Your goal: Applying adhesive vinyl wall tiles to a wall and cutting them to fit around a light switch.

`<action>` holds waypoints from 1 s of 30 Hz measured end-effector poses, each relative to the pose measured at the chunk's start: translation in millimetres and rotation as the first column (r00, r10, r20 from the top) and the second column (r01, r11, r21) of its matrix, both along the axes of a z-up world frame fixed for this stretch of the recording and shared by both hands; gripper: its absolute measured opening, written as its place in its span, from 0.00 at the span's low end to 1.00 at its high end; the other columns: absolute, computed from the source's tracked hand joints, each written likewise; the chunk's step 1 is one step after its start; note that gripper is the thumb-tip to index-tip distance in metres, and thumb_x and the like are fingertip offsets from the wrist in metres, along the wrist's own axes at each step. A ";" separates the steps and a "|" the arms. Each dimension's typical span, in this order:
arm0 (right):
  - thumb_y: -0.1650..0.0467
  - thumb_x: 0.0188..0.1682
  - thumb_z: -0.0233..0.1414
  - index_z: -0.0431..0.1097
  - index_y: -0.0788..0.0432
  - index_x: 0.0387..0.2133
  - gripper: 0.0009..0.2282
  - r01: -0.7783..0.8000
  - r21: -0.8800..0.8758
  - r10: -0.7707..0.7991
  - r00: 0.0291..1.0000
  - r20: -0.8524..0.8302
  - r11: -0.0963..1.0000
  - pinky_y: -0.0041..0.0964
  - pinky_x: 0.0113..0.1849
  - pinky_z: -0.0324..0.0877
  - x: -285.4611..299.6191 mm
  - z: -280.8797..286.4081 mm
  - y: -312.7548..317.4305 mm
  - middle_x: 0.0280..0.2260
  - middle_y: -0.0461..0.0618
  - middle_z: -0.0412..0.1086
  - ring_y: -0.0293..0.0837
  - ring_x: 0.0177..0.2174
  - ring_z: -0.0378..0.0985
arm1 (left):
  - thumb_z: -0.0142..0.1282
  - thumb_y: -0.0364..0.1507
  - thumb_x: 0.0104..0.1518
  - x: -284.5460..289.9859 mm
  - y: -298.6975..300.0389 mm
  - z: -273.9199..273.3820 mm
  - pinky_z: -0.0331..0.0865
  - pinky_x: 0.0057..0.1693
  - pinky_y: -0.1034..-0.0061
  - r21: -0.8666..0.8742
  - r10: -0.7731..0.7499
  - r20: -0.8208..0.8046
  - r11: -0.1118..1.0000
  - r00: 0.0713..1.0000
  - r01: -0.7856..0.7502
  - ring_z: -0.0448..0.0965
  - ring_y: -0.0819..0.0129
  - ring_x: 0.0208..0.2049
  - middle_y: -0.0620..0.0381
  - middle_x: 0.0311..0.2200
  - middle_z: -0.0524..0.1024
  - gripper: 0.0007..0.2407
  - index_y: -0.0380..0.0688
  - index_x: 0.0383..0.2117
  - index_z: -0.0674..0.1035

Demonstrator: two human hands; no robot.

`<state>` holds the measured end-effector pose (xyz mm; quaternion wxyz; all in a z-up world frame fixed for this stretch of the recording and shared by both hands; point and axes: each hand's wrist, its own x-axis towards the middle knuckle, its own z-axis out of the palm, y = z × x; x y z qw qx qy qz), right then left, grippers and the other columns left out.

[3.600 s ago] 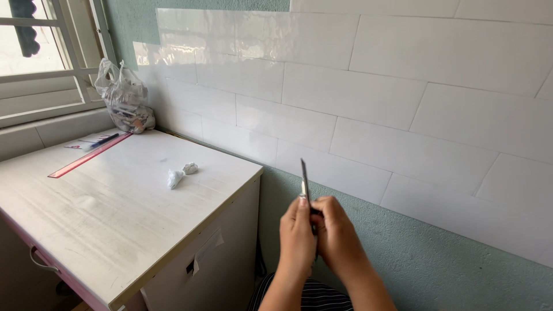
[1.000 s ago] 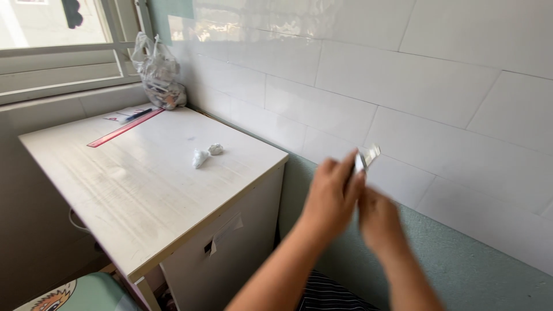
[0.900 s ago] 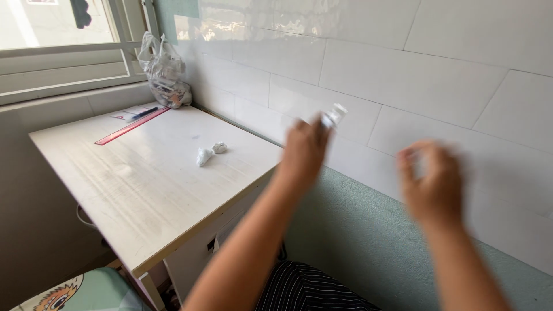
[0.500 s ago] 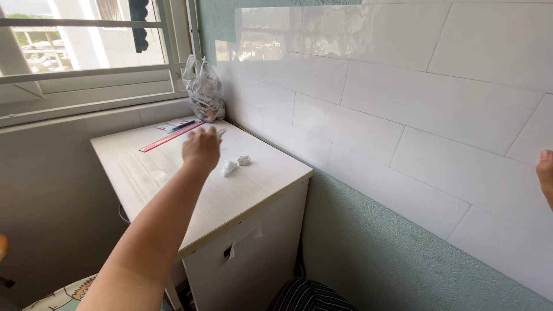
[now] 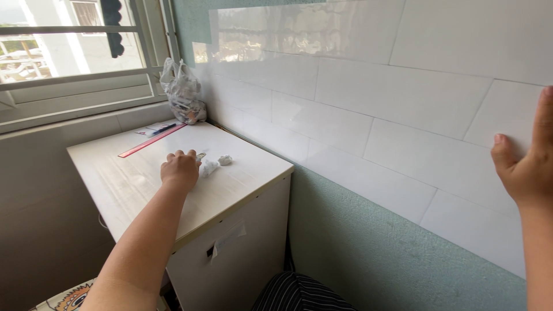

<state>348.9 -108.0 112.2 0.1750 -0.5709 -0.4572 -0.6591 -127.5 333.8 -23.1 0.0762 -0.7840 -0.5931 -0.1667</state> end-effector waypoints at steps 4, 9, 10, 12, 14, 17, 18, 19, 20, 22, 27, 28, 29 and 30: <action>0.68 0.58 0.56 0.46 0.64 0.74 0.34 0.071 -0.006 -0.071 0.991 -0.110 0.997 0.46 0.57 0.71 12.7 -8.5 -6.1 0.62 0.69 0.59 0.56 0.58 0.67 | 0.48 0.42 0.65 7.5 -6.8 2.6 0.73 0.54 0.60 -0.004 -0.020 -0.014 1.000 1.000 0.020 0.73 0.54 0.56 0.50 0.52 0.74 0.16 0.50 0.54 0.74; 0.62 0.57 0.53 0.46 0.59 0.77 0.36 0.241 -0.022 -0.241 0.954 -0.177 0.970 0.43 0.50 0.69 48.3 -27.6 -9.7 0.56 0.62 0.59 0.53 0.51 0.67 | 0.47 0.41 0.66 9.4 -11.3 3.8 0.73 0.54 0.60 -0.040 -0.019 -0.008 0.999 1.000 0.019 0.72 0.53 0.57 0.49 0.52 0.74 0.16 0.50 0.56 0.73; 0.63 0.56 0.53 0.46 0.60 0.76 0.36 0.241 -0.019 -0.241 0.958 -0.159 0.970 0.44 0.52 0.70 45.1 -26.8 -10.1 0.57 0.64 0.59 0.54 0.52 0.67 | 0.47 0.40 0.66 8.9 -11.0 3.4 0.73 0.54 0.61 -0.036 -0.022 -0.008 0.999 1.000 0.022 0.73 0.53 0.57 0.48 0.52 0.74 0.16 0.50 0.56 0.73; 0.63 0.56 0.54 0.46 0.60 0.76 0.36 0.241 -0.015 -0.241 0.960 -0.140 0.970 0.45 0.54 0.71 41.0 -24.8 -10.9 0.59 0.65 0.58 0.55 0.54 0.66 | 0.48 0.40 0.66 8.6 -11.0 3.1 0.74 0.54 0.61 -0.032 -0.027 -0.006 0.999 1.000 0.027 0.73 0.53 0.57 0.48 0.52 0.74 0.16 0.50 0.56 0.73; 0.62 0.56 0.53 0.45 0.60 0.76 0.36 0.301 0.015 -0.301 0.953 -0.044 0.953 0.44 0.62 0.68 39.2 -23.0 -12.0 0.66 0.67 0.51 0.56 0.62 0.61 | 0.48 0.40 0.66 9.1 -11.3 3.3 0.74 0.54 0.61 -0.028 -0.021 -0.015 0.999 1.000 0.021 0.73 0.53 0.57 0.49 0.52 0.74 0.16 0.50 0.56 0.73; 0.60 0.59 0.50 0.44 0.60 0.77 0.36 0.379 -0.008 -0.380 0.925 -0.031 0.925 0.45 0.67 0.58 38.5 -23.0 -15.1 0.71 0.68 0.44 0.58 0.69 0.51 | 0.48 0.41 0.65 9.5 -9.4 3.3 0.73 0.55 0.61 -0.030 -0.021 -0.027 0.999 0.999 0.020 0.72 0.53 0.57 0.49 0.53 0.73 0.16 0.50 0.55 0.74; 0.60 0.59 0.50 0.44 0.60 0.77 0.36 0.382 -0.007 -0.382 0.923 -0.031 0.924 0.45 0.67 0.58 37.0 -21.9 -16.2 0.71 0.68 0.44 0.58 0.69 0.51 | 0.48 0.41 0.65 10.1 -8.0 1.8 0.73 0.55 0.61 -0.028 -0.024 -0.027 0.999 0.999 0.023 0.72 0.53 0.57 0.49 0.53 0.73 0.16 0.50 0.55 0.74; 0.58 0.60 0.47 0.43 0.58 0.76 0.34 0.373 -0.032 -0.374 0.925 -0.062 0.927 0.48 0.70 0.54 35.6 -20.8 -16.8 0.72 0.69 0.41 0.60 0.72 0.48 | 0.48 0.40 0.66 10.2 -6.3 0.6 0.73 0.55 0.61 -0.029 -0.020 -0.036 0.999 0.999 0.019 0.73 0.53 0.57 0.49 0.53 0.74 0.16 0.51 0.56 0.74; 0.57 0.61 0.45 0.42 0.57 0.76 0.33 0.362 -0.057 -0.366 0.926 -0.092 0.930 0.51 0.72 0.51 34.1 -19.8 -17.3 0.73 0.70 0.39 0.63 0.74 0.45 | 0.48 0.39 0.66 10.5 -4.6 -0.6 0.73 0.55 0.61 -0.030 -0.016 -0.045 0.999 0.999 0.015 0.73 0.54 0.57 0.49 0.53 0.74 0.16 0.51 0.56 0.74; 0.57 0.61 0.43 0.41 0.56 0.77 0.33 0.323 -0.077 -0.331 0.935 -0.128 0.943 0.53 0.72 0.49 26.0 -15.7 -18.5 0.74 0.70 0.38 0.64 0.73 0.43 | 0.48 0.40 0.66 9.8 -8.1 2.3 0.73 0.55 0.61 -0.038 -0.009 -0.039 0.999 0.999 0.008 0.73 0.54 0.57 0.49 0.53 0.74 0.16 0.51 0.56 0.74; 0.53 0.66 0.41 0.39 0.55 0.78 0.33 0.333 -0.087 -0.343 0.927 -0.154 0.939 0.56 0.71 0.46 17.4 -10.7 -19.3 0.75 0.69 0.36 0.66 0.73 0.42 | 0.49 0.42 0.65 10.5 -10.8 3.8 0.72 0.57 0.61 -0.061 0.007 -0.042 0.998 0.999 -0.009 0.72 0.55 0.58 0.50 0.53 0.74 0.17 0.51 0.56 0.75; 0.53 0.66 0.40 0.39 0.55 0.79 0.33 0.291 -0.089 -0.302 0.937 -0.174 0.953 0.57 0.71 0.46 13.5 -9.3 -19.6 0.75 0.69 0.36 0.66 0.73 0.41 | 0.49 0.41 0.65 10.3 -9.9 2.9 0.72 0.57 0.61 -0.058 0.003 -0.034 0.998 0.999 -0.005 0.72 0.55 0.57 0.50 0.53 0.74 0.17 0.51 0.56 0.75; 0.54 0.66 0.40 0.40 0.55 0.80 0.33 0.246 -0.090 -0.260 0.946 -0.194 0.965 0.59 0.70 0.46 9.2 -7.7 -19.2 0.74 0.70 0.37 0.67 0.72 0.41 | 0.49 0.41 0.65 9.4 -8.8 2.4 0.72 0.57 0.61 -0.053 0.001 -0.026 0.999 1.000 -0.003 0.72 0.55 0.57 0.50 0.53 0.74 0.17 0.50 0.56 0.75; 0.54 0.66 0.40 0.40 0.55 0.80 0.33 0.246 -0.091 -0.259 0.946 -0.194 0.965 0.59 0.70 0.46 8.5 -8.0 -19.0 0.74 0.70 0.37 0.67 0.72 0.41 | 0.49 0.41 0.65 9.3 -9.6 2.6 0.72 0.57 0.61 -0.055 0.002 -0.027 0.998 1.000 -0.004 0.72 0.55 0.57 0.50 0.53 0.74 0.17 0.50 0.56 0.75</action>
